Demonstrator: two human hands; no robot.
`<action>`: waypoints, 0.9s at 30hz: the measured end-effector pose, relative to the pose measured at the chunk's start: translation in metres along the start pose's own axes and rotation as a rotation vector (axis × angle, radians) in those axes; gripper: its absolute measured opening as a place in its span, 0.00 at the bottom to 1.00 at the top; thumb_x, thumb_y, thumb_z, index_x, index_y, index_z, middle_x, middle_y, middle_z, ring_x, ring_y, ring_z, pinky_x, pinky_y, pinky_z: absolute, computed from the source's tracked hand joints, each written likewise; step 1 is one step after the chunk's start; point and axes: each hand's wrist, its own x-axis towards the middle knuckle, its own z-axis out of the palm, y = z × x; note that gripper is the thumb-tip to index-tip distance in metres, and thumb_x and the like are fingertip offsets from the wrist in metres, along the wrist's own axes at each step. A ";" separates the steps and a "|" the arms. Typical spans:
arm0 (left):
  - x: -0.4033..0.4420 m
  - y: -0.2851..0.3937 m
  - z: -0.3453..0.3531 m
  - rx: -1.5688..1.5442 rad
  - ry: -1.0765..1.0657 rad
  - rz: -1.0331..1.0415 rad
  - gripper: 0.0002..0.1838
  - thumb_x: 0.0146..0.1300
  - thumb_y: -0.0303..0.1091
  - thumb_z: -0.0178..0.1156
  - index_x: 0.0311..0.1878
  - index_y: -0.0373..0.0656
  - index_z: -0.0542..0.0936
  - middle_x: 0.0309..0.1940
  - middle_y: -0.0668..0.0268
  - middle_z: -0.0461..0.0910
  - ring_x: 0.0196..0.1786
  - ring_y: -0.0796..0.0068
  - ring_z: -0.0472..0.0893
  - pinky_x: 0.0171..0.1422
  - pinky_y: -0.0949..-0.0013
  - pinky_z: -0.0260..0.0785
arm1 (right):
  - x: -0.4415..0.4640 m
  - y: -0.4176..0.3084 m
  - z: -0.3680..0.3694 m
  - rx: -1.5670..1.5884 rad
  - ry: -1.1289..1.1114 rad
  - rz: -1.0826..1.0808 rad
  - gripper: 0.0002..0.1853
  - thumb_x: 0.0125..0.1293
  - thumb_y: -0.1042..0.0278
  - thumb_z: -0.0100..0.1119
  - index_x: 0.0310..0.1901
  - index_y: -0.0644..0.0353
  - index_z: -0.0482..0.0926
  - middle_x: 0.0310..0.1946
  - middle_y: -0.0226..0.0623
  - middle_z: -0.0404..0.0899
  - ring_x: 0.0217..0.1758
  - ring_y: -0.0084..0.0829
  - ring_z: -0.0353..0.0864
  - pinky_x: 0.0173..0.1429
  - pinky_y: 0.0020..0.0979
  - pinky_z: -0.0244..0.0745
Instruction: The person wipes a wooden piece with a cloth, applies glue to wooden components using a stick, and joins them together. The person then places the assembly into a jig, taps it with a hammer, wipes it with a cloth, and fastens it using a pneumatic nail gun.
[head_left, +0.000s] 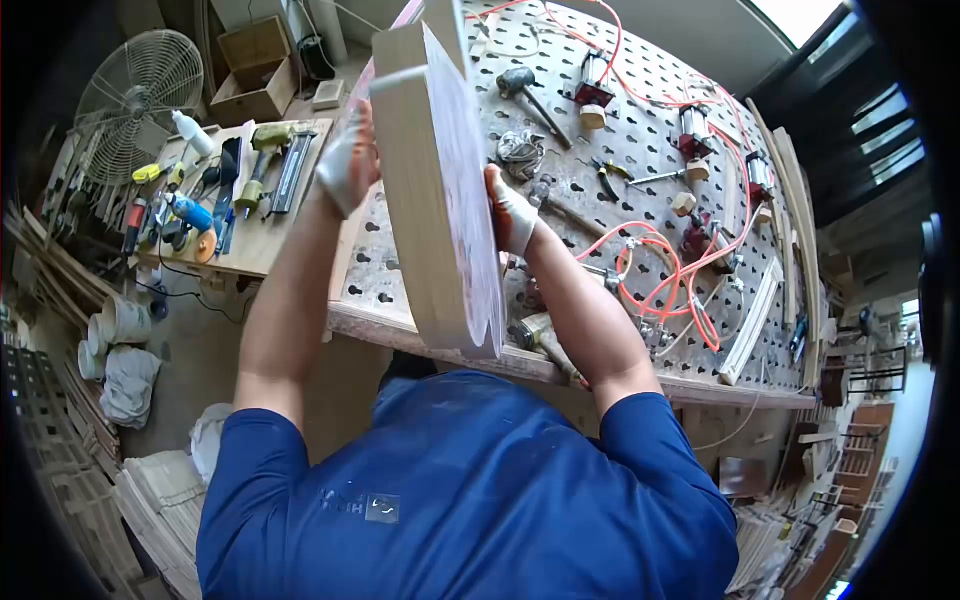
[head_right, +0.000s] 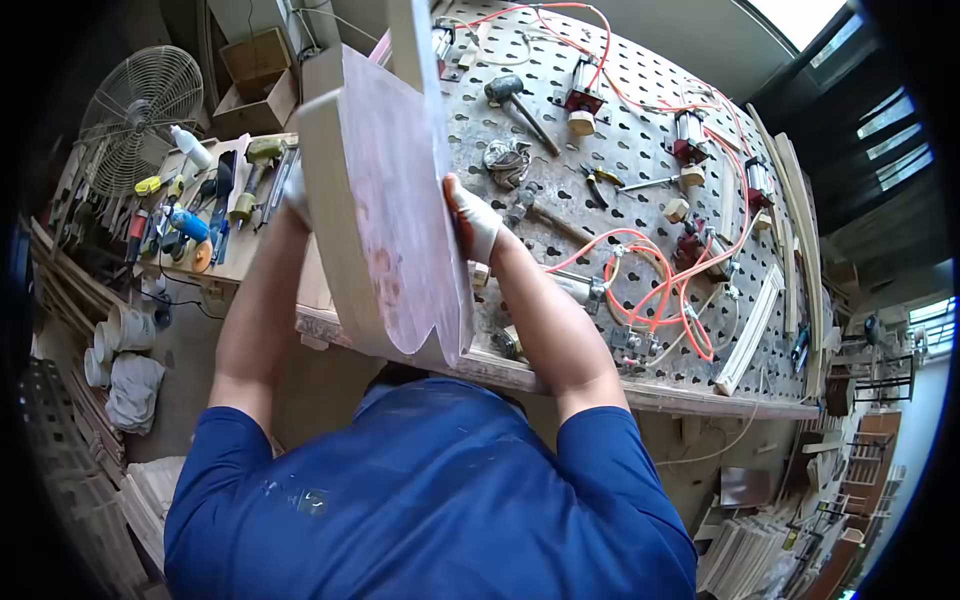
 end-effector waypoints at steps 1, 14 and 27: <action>0.005 0.020 -0.021 0.120 0.102 0.017 0.54 0.62 0.77 0.45 0.76 0.40 0.52 0.72 0.55 0.63 0.67 0.59 0.72 0.68 0.55 0.70 | 0.020 0.005 -0.028 0.008 0.081 0.009 0.41 0.63 0.29 0.57 0.66 0.55 0.71 0.60 0.33 0.77 0.62 0.29 0.75 0.69 0.36 0.67; 0.071 -0.134 -0.268 0.819 0.450 -0.596 0.33 0.59 0.56 0.69 0.58 0.40 0.75 0.44 0.66 0.80 0.47 0.75 0.76 0.56 0.66 0.69 | 0.102 0.147 -0.087 -0.727 1.182 0.044 0.36 0.67 0.34 0.53 0.66 0.56 0.73 0.58 0.46 0.77 0.60 0.43 0.75 0.67 0.37 0.65; 0.144 -0.169 -0.287 1.599 -0.189 -0.428 0.31 0.70 0.46 0.51 0.72 0.42 0.65 0.72 0.51 0.65 0.69 0.61 0.70 0.70 0.63 0.64 | 0.141 0.193 -0.136 -1.264 1.108 0.388 0.41 0.65 0.39 0.57 0.72 0.59 0.63 0.54 0.55 0.75 0.56 0.56 0.75 0.64 0.45 0.70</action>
